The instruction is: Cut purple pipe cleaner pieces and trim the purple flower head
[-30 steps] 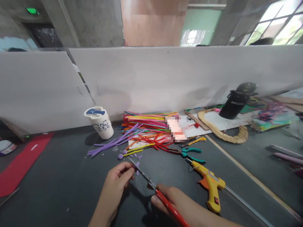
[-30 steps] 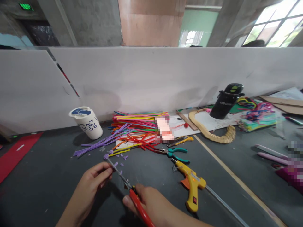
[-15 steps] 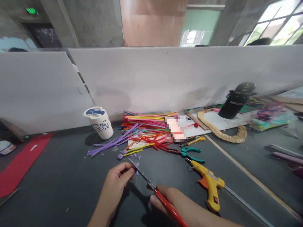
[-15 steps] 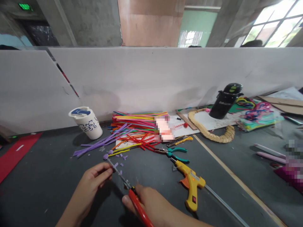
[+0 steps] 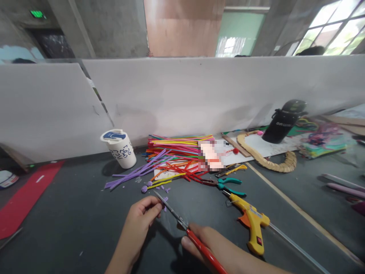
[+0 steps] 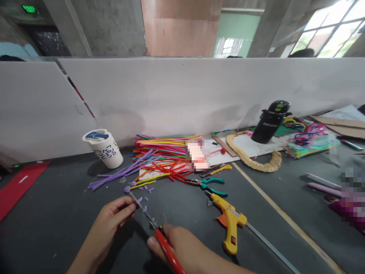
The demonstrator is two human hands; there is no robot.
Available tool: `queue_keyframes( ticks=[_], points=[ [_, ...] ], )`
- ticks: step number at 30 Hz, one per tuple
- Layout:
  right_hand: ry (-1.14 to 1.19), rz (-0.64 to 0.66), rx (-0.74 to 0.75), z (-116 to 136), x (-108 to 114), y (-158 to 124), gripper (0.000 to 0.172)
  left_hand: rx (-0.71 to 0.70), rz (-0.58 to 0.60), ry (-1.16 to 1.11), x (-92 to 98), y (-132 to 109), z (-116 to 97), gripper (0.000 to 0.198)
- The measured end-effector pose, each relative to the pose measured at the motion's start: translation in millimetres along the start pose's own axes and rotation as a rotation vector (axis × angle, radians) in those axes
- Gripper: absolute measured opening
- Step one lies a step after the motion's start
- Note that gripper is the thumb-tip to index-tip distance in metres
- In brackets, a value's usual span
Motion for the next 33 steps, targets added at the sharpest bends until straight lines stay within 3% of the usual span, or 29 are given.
queue_keyframes(
  ticks=[8,13,18,25,28,33],
  points=[
    [0.099,0.023,-0.075,1,-6,3,0.031,0.023,-0.024,0.045,-1.6,2,0,0.019],
    [0.268,0.068,-0.076,-6,-17,10,0.04,0.113,-0.027,-0.039,-1.6,7,11,0.02],
    [0.335,0.143,-0.259,-7,-23,13,0.039,0.189,-0.006,-0.098,-2.8,13,29,0.019],
    [0.535,0.15,-0.297,-4,-14,13,0.044,0.182,0.023,-0.048,0.4,14,26,0.023],
    [0.434,0.095,-0.266,-8,-4,14,0.042,0.167,0.01,-0.093,1.5,13,19,0.026],
    [0.066,-0.024,-0.116,-11,8,7,0.035,0.12,-0.006,-0.153,-1.4,7,9,0.025]
  ],
)
Point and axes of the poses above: each hand's wrist, its own y-axis towards the middle knuckle, its own x-axis out of the back of the hand, z = x × y, the point moved 2 cm from there along y, towards the middle knuckle, and after that the axes turned 13 degrees about -y, right-handed, at the moved point
